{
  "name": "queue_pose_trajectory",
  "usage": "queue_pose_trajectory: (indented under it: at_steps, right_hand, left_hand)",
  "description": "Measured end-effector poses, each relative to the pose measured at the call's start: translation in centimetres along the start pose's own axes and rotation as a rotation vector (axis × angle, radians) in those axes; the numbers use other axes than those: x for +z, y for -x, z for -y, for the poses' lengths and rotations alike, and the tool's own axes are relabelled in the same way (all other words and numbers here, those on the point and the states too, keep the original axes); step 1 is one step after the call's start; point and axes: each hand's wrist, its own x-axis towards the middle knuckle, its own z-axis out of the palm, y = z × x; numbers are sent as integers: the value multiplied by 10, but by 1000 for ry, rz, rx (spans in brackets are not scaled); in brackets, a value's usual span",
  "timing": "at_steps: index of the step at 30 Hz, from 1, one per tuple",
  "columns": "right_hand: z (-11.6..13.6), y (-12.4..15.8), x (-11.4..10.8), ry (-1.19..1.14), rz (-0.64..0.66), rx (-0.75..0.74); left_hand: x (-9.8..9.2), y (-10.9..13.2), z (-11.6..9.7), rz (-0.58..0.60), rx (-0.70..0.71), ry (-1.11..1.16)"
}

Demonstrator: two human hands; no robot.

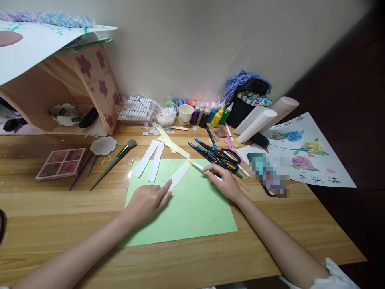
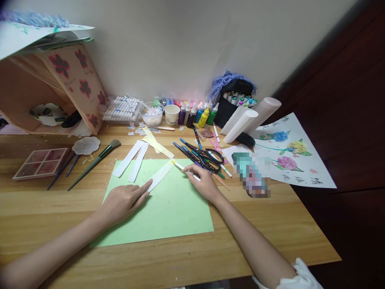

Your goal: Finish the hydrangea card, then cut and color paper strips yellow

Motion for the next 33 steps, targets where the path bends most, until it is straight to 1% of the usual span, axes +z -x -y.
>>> queue_pose_trajectory:
  at_steps: [4, 7, 11, 15, 18, 21, 24, 27, 30, 33]
  right_hand:
    - [-1, -1, -1, 12, -5, 10]
    - [-3, -1, -2, 1, 19, -4]
    - [-6, 1, -3, -38, -88, -16]
    - [-5, 2, -5, 11, 3, -26]
    - [-4, 2, -5, 43, -25, -17]
    - [-4, 2, -6, 37, 11, -40]
    - [-5, 2, -6, 40, -17, -27]
    - [-6, 3, -7, 32, 14, -40]
    - [-8, 2, -8, 34, -15, -40]
    - [-8, 2, -9, 50, -6, -43]
  left_hand:
    - [-2, -1, 0, 16, 0, 9]
    - [-3, -1, 0, 17, 5, 7]
    - [-3, -1, 0, 10, 0, 0]
    - [-2, 0, 1, 12, -1, -1]
    - [-1, 1, 1, 6, -2, 9]
    - [-2, 0, 1, 1, -3, 11]
    - [-2, 0, 1, 3, -4, 4]
    - [-2, 0, 1, 9, -5, 4]
    - [-2, 0, 1, 11, -6, 10]
    - [-3, -1, 0, 11, -7, 31]
